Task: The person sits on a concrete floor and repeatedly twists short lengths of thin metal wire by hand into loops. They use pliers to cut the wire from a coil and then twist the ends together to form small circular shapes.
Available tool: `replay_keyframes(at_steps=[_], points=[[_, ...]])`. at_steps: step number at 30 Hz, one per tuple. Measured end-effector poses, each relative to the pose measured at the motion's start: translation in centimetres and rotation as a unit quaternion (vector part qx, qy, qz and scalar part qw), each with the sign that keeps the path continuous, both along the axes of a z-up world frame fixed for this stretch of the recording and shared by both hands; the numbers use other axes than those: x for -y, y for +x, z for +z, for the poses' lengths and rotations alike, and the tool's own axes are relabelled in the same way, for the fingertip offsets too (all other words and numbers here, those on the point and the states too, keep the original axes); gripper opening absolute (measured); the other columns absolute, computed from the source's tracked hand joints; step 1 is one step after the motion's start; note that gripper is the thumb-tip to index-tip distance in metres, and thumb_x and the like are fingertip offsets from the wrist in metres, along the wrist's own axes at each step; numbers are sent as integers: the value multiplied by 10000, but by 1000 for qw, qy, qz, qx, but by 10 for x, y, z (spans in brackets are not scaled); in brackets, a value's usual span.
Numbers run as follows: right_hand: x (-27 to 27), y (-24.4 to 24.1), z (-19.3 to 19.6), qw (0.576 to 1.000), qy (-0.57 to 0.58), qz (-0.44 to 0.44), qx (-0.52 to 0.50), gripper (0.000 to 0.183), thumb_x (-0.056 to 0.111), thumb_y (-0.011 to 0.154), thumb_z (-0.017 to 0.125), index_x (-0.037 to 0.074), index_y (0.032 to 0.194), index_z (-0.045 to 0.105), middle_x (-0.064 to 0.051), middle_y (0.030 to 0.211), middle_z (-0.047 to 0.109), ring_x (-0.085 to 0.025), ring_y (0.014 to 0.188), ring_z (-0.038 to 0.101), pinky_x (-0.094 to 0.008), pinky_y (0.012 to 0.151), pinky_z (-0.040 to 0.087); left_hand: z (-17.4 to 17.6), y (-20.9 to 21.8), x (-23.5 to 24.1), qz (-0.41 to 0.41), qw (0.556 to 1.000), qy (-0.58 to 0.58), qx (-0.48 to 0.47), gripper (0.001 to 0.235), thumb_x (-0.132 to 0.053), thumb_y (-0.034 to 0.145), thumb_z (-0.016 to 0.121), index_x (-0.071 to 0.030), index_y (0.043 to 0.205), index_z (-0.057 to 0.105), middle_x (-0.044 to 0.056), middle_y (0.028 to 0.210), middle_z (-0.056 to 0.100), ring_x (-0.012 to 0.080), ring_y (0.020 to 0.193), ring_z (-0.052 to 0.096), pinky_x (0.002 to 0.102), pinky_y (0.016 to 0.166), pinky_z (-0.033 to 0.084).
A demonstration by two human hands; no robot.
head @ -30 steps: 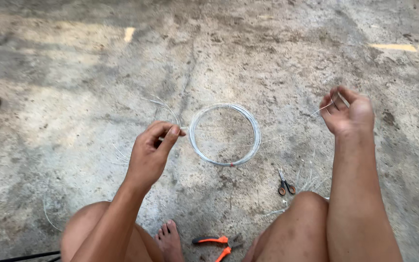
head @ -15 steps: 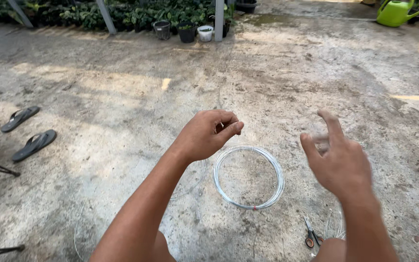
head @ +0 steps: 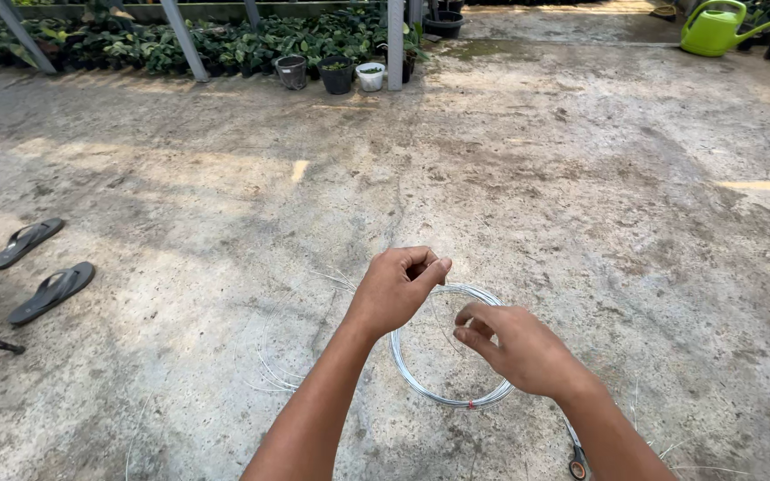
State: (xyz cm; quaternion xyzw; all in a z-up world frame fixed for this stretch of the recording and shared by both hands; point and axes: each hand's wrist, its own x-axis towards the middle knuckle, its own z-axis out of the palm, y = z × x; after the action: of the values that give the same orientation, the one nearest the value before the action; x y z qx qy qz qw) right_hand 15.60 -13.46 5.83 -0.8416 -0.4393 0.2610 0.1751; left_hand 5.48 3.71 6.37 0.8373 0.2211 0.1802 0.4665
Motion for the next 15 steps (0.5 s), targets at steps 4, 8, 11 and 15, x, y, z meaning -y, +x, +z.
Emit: replay_keyframes(at_steps=[4, 8, 11, 15], points=[[-11, -1, -1, 995, 91, 25, -28, 343, 356, 950, 618, 115, 1186, 679, -68, 887, 760, -154, 802, 723, -368, 758, 587, -17, 12, -10, -14, 998, -39, 43, 385, -373, 966, 646, -77, 723, 682, -30, 574, 561, 66, 525, 437, 296, 496, 381], [-17, 7, -6, 998, 10, -47, -45, 402, 412, 946, 676, 149, 1241, 606, -77, 732, 710, -176, 640, 613, -385, 637, 489, -33, 26, -15, -18, 993, -109, 51, 388, -360, 983, 632, -71, 725, 651, -29, 574, 527, 70, 525, 419, 293, 487, 362], [-18, 15, -19, 999, 2, -19, -34, 350, 379, 1042, 584, 157, 1310, 613, -130, 704, 675, -205, 632, 542, -380, 624, 424, -44, 36, -16, -36, 982, -169, 81, 385, -371, 1005, 613, -70, 767, 639, -32, 600, 517, 69, 541, 414, 284, 494, 355], [-19, 34, -42, 984, 165, -18, -61, 396, 389, 1022, 537, 45, 929, 712, -94, 693, 633, -181, 621, 533, -375, 592, 458, -52, 41, -11, -13, 972, -202, 119, 428, -450, 1041, 535, -73, 893, 675, -11, 620, 544, 78, 575, 479, 274, 542, 388]])
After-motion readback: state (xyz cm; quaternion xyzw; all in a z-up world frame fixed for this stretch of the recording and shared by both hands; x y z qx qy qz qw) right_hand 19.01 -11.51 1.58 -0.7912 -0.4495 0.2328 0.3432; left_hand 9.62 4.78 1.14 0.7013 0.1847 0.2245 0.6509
